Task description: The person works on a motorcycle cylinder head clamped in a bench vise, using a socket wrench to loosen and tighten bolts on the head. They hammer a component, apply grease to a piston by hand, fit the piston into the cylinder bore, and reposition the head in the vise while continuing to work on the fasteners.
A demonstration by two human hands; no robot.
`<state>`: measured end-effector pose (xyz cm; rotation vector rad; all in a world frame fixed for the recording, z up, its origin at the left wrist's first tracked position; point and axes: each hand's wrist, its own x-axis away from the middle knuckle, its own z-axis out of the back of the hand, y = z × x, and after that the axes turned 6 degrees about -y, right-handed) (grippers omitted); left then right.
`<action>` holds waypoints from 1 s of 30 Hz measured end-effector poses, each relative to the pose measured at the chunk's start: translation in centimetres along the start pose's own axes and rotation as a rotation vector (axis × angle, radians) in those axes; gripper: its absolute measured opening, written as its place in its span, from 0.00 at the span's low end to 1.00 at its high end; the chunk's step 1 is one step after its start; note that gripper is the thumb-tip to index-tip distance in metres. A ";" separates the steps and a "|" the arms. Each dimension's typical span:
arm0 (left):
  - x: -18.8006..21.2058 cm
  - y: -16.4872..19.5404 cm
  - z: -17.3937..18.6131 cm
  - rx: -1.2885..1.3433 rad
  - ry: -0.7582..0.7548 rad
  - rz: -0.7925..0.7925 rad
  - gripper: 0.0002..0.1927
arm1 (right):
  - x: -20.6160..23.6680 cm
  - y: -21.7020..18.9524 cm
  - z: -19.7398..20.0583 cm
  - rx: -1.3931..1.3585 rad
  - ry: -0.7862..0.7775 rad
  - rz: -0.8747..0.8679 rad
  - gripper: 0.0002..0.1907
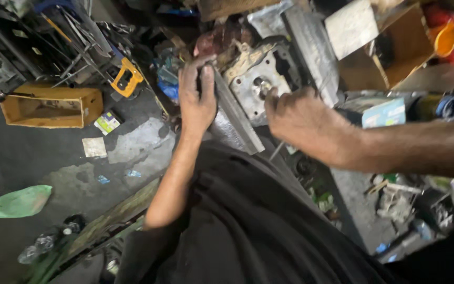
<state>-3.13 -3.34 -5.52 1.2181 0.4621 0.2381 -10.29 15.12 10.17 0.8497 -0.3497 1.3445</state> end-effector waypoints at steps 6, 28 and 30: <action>-0.8 -0.5 1.8 0.036 -0.120 -0.015 0.09 | -2.9 0.4 0.5 0.361 -0.364 0.242 0.28; -2.4 -2.1 2.7 0.298 -0.265 -0.008 0.09 | -3.0 -5.1 -2.5 -3.116 0.680 -0.937 0.19; -2.8 -0.4 3.6 0.115 -0.203 -0.093 0.10 | -1.3 -5.1 -2.8 -3.049 0.661 -0.919 0.20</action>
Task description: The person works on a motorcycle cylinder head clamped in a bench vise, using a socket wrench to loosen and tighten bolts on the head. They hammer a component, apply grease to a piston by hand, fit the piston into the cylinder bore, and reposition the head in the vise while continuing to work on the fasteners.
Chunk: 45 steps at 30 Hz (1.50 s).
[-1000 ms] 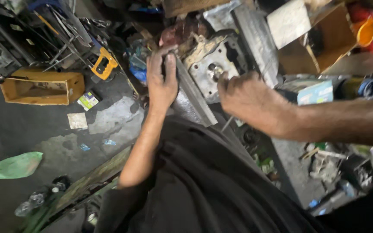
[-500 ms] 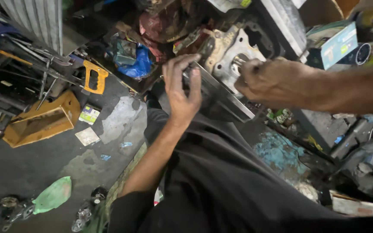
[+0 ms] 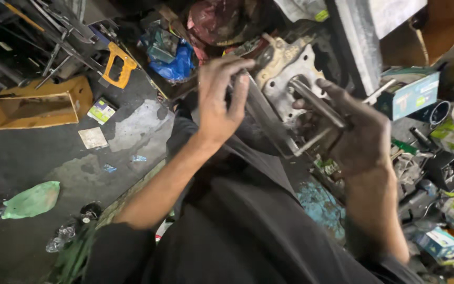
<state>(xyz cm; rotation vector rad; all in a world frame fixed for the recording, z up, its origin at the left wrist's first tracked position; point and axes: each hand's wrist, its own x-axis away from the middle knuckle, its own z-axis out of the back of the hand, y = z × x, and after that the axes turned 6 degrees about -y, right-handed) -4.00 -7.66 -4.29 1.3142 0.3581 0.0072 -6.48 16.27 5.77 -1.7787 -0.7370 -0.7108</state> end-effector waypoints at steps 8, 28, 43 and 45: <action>0.2 9.7 -0.6 -0.120 -0.654 0.082 0.16 | 4.3 -6.6 1.4 1.397 0.116 0.899 0.22; -8.5 1.6 -0.7 -0.081 -0.143 -0.520 0.37 | -3.6 -5.1 -6.5 1.801 -0.183 -0.540 0.19; -11.2 6.1 -8.3 -0.321 -0.604 -0.549 0.39 | 5.1 -3.6 1.2 0.808 0.081 0.522 0.15; -6.7 7.3 -5.1 -0.350 -1.250 -0.206 0.39 | 5.3 -5.2 0.9 1.303 0.090 0.729 0.18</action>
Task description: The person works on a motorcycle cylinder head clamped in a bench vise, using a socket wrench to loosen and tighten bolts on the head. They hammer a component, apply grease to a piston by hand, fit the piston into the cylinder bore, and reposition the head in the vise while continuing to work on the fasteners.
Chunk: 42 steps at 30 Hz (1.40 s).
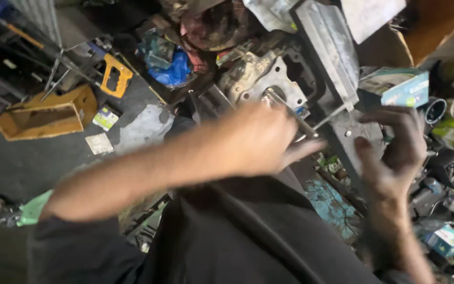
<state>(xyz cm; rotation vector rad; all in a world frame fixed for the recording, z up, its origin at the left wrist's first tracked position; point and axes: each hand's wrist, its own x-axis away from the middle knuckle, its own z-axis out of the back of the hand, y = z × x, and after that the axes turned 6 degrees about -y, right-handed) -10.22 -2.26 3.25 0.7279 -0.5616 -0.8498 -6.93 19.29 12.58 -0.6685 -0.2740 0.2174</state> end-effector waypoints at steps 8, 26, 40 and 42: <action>6.7 -0.4 -11.8 0.292 0.058 0.066 0.17 | -6.6 -3.0 -4.2 1.199 -0.780 0.448 0.30; -18.6 -2.2 0.0 -0.213 0.194 -0.268 0.31 | -1.8 0.5 -8.4 -0.950 -0.065 -0.823 0.22; 3.8 2.2 -8.8 0.258 0.201 0.039 0.21 | -2.5 -1.6 -0.7 0.730 -0.349 0.523 0.33; 4.9 1.9 -11.5 0.324 0.194 0.095 0.21 | -4.8 -2.3 -2.8 1.200 -0.598 0.593 0.33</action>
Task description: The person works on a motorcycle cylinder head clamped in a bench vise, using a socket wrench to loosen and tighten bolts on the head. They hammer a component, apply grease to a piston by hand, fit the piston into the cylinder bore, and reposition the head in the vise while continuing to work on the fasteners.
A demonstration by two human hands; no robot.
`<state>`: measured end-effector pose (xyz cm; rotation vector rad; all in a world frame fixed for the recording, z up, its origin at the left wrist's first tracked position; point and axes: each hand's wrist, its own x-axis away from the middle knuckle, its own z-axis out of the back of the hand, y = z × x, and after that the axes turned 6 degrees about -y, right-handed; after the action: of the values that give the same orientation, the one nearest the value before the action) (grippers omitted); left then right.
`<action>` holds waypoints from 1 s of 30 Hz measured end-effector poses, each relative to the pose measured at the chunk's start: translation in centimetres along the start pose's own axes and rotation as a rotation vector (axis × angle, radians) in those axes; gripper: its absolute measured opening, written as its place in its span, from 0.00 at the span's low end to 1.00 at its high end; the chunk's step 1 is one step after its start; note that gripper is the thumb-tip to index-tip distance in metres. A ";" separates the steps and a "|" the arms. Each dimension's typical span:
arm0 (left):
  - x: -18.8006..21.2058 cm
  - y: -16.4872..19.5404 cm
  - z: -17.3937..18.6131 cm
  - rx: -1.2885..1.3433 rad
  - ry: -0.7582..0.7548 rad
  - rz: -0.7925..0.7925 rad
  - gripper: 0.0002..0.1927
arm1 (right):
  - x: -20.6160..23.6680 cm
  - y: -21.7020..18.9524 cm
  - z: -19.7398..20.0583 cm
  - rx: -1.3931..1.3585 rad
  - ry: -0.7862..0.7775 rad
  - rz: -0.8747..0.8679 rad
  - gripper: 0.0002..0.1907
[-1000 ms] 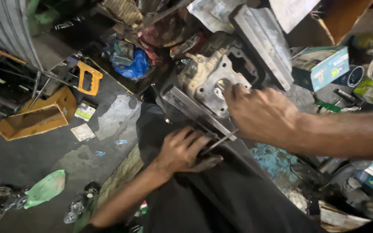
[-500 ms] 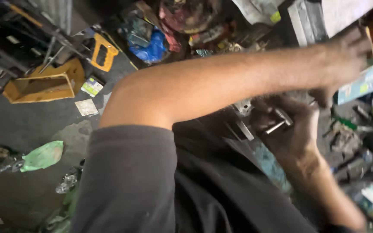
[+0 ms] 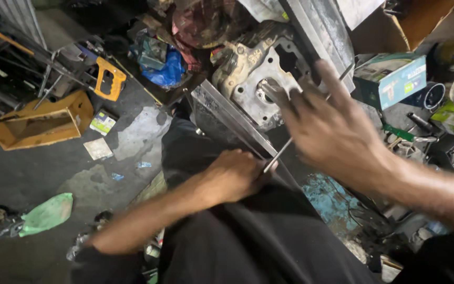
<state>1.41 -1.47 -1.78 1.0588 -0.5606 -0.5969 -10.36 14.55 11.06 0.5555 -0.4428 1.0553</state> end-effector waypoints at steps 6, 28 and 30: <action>1.8 -1.9 0.3 0.239 0.106 0.139 0.22 | -4.8 0.7 1.5 -0.281 -0.565 -0.009 0.27; -20.9 0.2 10.7 -0.241 0.290 -0.794 0.22 | 1.8 -3.2 -4.1 -2.825 0.518 -0.681 0.23; -14.5 0.8 13.1 -0.241 0.179 -0.420 0.33 | 4.0 -2.4 -3.2 -2.219 0.643 -0.816 0.21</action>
<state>-17.65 0.63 1.97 0.9922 -0.1014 -0.9029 -6.22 18.35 10.44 -1.4588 -0.4680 -0.4394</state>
